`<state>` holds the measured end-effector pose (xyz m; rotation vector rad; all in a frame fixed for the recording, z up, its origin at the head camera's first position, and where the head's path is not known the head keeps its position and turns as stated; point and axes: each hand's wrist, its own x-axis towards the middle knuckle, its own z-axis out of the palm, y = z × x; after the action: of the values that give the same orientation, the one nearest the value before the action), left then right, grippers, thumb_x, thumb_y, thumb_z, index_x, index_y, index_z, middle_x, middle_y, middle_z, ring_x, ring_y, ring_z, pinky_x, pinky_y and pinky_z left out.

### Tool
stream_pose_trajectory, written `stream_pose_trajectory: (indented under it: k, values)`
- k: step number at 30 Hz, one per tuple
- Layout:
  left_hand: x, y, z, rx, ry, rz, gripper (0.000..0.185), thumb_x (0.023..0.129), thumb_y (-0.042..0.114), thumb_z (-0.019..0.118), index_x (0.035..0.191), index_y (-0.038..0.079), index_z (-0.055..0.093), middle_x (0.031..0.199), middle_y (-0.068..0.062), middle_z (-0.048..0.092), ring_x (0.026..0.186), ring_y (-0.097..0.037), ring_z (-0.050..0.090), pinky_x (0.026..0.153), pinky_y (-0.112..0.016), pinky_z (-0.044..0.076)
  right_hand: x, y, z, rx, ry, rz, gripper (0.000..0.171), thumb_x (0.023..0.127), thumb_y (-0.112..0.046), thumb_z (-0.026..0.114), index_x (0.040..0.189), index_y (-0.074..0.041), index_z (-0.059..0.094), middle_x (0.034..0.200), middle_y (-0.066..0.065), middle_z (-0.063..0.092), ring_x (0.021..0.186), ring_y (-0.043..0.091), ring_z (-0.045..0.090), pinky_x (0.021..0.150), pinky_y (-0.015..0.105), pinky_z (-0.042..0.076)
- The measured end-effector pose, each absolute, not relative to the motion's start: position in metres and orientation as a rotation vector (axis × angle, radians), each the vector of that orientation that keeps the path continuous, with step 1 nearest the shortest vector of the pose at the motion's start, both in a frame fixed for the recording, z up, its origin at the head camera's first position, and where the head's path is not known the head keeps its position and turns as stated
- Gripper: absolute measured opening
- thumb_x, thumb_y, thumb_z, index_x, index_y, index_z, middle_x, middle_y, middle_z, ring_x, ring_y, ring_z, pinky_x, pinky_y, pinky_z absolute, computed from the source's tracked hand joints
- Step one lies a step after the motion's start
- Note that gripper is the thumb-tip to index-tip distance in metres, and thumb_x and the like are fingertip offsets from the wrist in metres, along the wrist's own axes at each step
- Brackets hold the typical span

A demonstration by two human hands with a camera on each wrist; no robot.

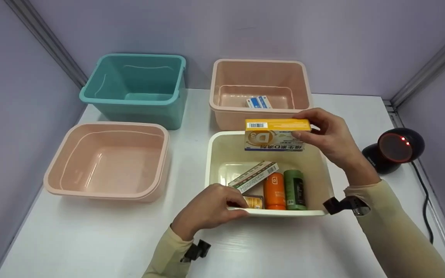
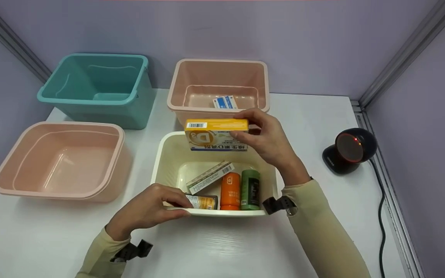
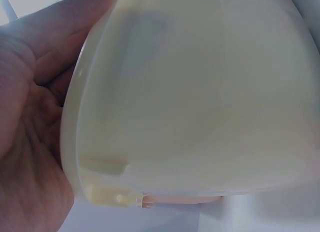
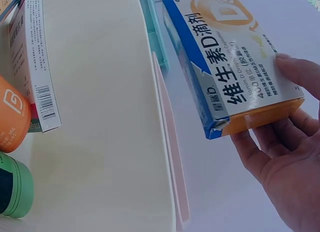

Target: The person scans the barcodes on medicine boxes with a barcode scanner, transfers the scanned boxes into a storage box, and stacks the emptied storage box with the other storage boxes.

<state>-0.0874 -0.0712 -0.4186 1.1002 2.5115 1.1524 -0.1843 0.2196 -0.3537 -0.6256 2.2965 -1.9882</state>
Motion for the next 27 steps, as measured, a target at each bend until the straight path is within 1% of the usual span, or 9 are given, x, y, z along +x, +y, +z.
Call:
stream_pose_trajectory:
  k: [7, 13, 18, 24, 27]
  values:
    - [-0.088, -0.071, -0.419, 1.102, 2.513, 1.156, 0.007, 0.085, 0.019, 0.078, 0.089, 0.013, 0.078, 0.084, 0.010, 0.068, 0.075, -0.002, 0.058, 0.071, -0.022, 0.046, -0.180, 0.227, -0.353, -0.439, 2.286, -2.165, 0.032, 0.087, 0.000, 0.072, 0.118, 0.006, 0.064, 0.111, 0.017, 0.061, 0.096, 0.025, 0.056, 0.080, 0.025, 0.051]
    - [-0.088, -0.073, -0.419, 1.099, 2.520, 1.152, 0.008, 0.085, 0.019, 0.078, 0.089, 0.012, 0.078, 0.086, 0.009, 0.069, 0.077, -0.002, 0.059, 0.073, -0.022, 0.047, -0.179, 0.233, -0.354, -0.340, 2.240, -2.291, 0.034, 0.087, -0.001, 0.073, 0.118, 0.007, 0.063, 0.107, 0.017, 0.062, 0.092, 0.023, 0.058, 0.080, 0.025, 0.052]
    - [-0.088, -0.074, -0.419, 1.102, 2.522, 1.152, 0.008, 0.085, 0.019, 0.078, 0.090, 0.012, 0.079, 0.086, 0.009, 0.069, 0.076, -0.002, 0.059, 0.073, -0.023, 0.047, -0.178, 0.238, -0.356, -0.298, 2.173, -2.380, 0.033, 0.087, 0.001, 0.072, 0.118, 0.006, 0.063, 0.106, 0.017, 0.061, 0.094, 0.023, 0.058, 0.082, 0.026, 0.051]
    - [-0.088, -0.074, -0.419, 1.105, 2.520, 1.164, 0.008, 0.086, 0.019, 0.078, 0.090, 0.012, 0.079, 0.086, 0.009, 0.069, 0.075, -0.002, 0.058, 0.071, -0.022, 0.046, -0.173, 0.244, -0.354, -0.331, 2.117, -2.441, 0.038, 0.088, 0.007, 0.067, 0.125, 0.010, 0.057, 0.111, 0.020, 0.058, 0.100, 0.027, 0.057, 0.086, 0.029, 0.051]
    - [-0.087, -0.073, -0.418, 1.114, 2.523, 1.167, 0.008, 0.085, 0.020, 0.078, 0.089, 0.012, 0.078, 0.085, 0.009, 0.069, 0.074, -0.002, 0.057, 0.070, -0.021, 0.045, -0.170, 0.249, -0.352, -0.325, 2.102, -2.476, 0.038, 0.088, 0.009, 0.067, 0.125, 0.010, 0.057, 0.112, 0.021, 0.058, 0.101, 0.028, 0.057, 0.087, 0.030, 0.050]
